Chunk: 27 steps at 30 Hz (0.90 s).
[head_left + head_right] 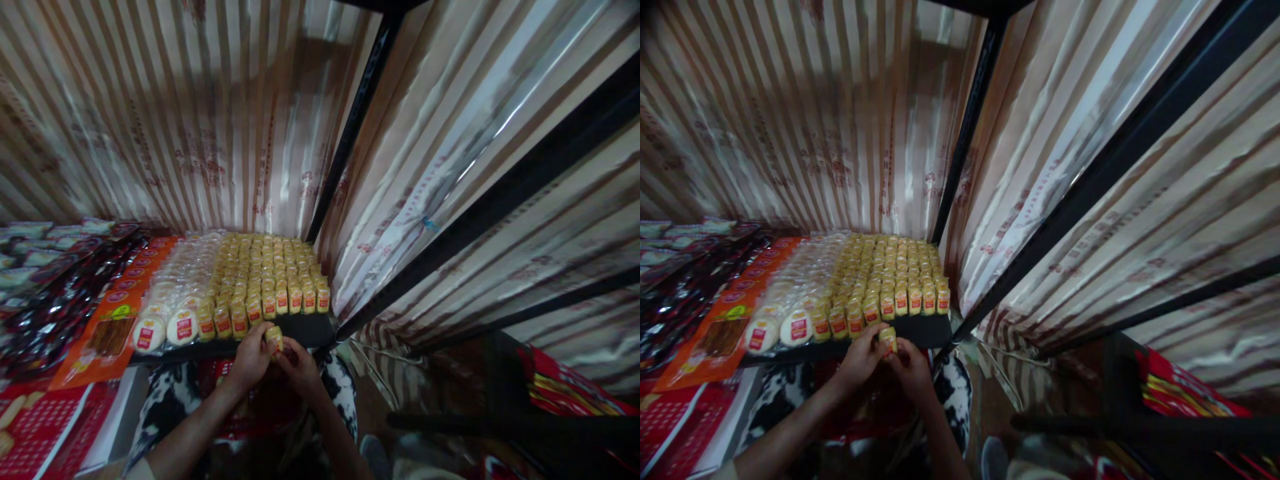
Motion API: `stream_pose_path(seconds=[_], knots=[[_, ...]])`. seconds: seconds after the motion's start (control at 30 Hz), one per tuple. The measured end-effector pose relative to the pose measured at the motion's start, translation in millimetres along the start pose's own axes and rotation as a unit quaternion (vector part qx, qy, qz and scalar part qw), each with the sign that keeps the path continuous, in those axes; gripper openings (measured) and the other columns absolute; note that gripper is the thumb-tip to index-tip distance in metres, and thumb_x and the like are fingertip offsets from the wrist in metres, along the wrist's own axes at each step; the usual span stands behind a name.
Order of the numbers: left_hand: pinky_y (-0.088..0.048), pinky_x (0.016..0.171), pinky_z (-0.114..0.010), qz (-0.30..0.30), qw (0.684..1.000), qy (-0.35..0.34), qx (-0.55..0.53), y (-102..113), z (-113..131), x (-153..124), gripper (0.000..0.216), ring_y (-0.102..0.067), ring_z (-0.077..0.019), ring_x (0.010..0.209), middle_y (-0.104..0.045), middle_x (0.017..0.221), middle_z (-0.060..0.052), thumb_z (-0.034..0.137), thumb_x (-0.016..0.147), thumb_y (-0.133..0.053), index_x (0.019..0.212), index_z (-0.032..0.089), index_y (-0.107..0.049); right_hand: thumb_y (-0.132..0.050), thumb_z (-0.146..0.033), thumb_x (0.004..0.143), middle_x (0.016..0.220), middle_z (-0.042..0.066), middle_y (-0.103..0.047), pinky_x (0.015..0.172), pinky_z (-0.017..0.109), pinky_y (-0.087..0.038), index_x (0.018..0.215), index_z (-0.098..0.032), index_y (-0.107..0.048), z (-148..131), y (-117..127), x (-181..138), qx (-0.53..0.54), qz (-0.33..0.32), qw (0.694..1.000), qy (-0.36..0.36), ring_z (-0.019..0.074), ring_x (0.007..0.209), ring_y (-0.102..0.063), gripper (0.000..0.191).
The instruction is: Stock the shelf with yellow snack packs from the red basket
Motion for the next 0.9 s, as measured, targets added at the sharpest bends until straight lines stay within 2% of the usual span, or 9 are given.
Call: stream_pose_path(seconds=[0.2,0.37,0.47,0.57,0.73,0.9], knots=[[-0.046,0.089,-0.039,0.030,0.998,-0.049,0.033,-4.2,14.1,8.5,0.040,-0.059,-0.0198,0.094,-0.057,0.114,-0.013,0.023,0.080,-0.045,0.118,0.013,-0.052,-0.060,-0.033,0.076,0.094,0.003,-0.069,0.079,0.032,-0.053,0.104,-0.024,-0.063,3.8,10.1,11.5,-0.046,0.060,0.997,0.021,0.0207,0.088,-0.065,0.029],[-0.050,0.085,-0.036,0.083,0.994,-0.077,0.007,-7.2,21.1,10.1,0.046,-0.061,-0.0141,0.080,-0.052,0.120,-0.013,0.021,0.083,-0.041,0.128,0.014,-0.039,-0.058,-0.033,0.078,0.093,0.005,-0.069,0.070,0.029,-0.054,0.104,-0.021,-0.062,7.2,19.4,24.7,-0.039,0.118,0.991,0.046,0.0193,0.082,-0.065,0.029],[-0.050,0.085,-0.035,0.109,0.989,-0.099,0.007,-12.0,20.4,5.3,0.042,-0.061,-0.0138,0.081,-0.052,0.118,-0.012,0.019,0.083,-0.039,0.124,0.015,-0.041,-0.056,-0.031,0.079,0.097,0.007,-0.067,0.068,0.028,-0.055,0.106,-0.019,-0.061,9.3,21.4,31.9,-0.047,0.143,0.987,0.053,0.0191,0.083,-0.065,0.030],[-0.049,0.088,-0.036,0.100,0.989,-0.103,0.017,-21.9,16.0,2.2,0.039,-0.060,-0.0167,0.093,-0.053,0.117,-0.013,0.019,0.083,-0.037,0.121,0.015,-0.044,-0.055,-0.031,0.079,0.099,0.009,-0.064,0.067,0.028,-0.055,0.105,-0.017,-0.062,10.6,22.7,37.6,-0.073,0.174,0.981,0.047,0.0188,0.082,-0.064,0.030],[-0.042,0.099,-0.041,0.083,0.992,-0.090,0.037,-33.4,8.1,4.4,0.045,-0.050,-0.0219,0.116,-0.050,0.127,-0.017,0.019,0.083,-0.036,0.128,0.011,-0.039,-0.052,-0.033,0.079,0.098,0.011,-0.061,0.065,0.028,-0.055,0.100,-0.016,-0.064,11.0,22.8,43.2,-0.110,0.209,0.971,0.044,0.0191,0.078,-0.063,0.030],[-0.037,0.104,-0.043,0.076,0.990,-0.106,0.049,-38.8,6.0,7.5,0.043,-0.045,-0.0223,0.123,-0.050,0.129,-0.016,0.019,0.084,-0.036,0.125,0.012,-0.044,-0.048,-0.035,0.080,0.097,0.012,-0.061,0.065,0.029,-0.054,0.103,-0.014,-0.062,12.0,21.0,45.8,-0.127,0.217,0.967,0.036,0.0197,0.077,-0.063,0.034]])
Point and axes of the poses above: each hand's wrist, its own x-axis towards the middle knuckle, its own y-axis out of the back of the hand, z = x × y, the point moved 6 cm from there along x, towards the middle knuckle
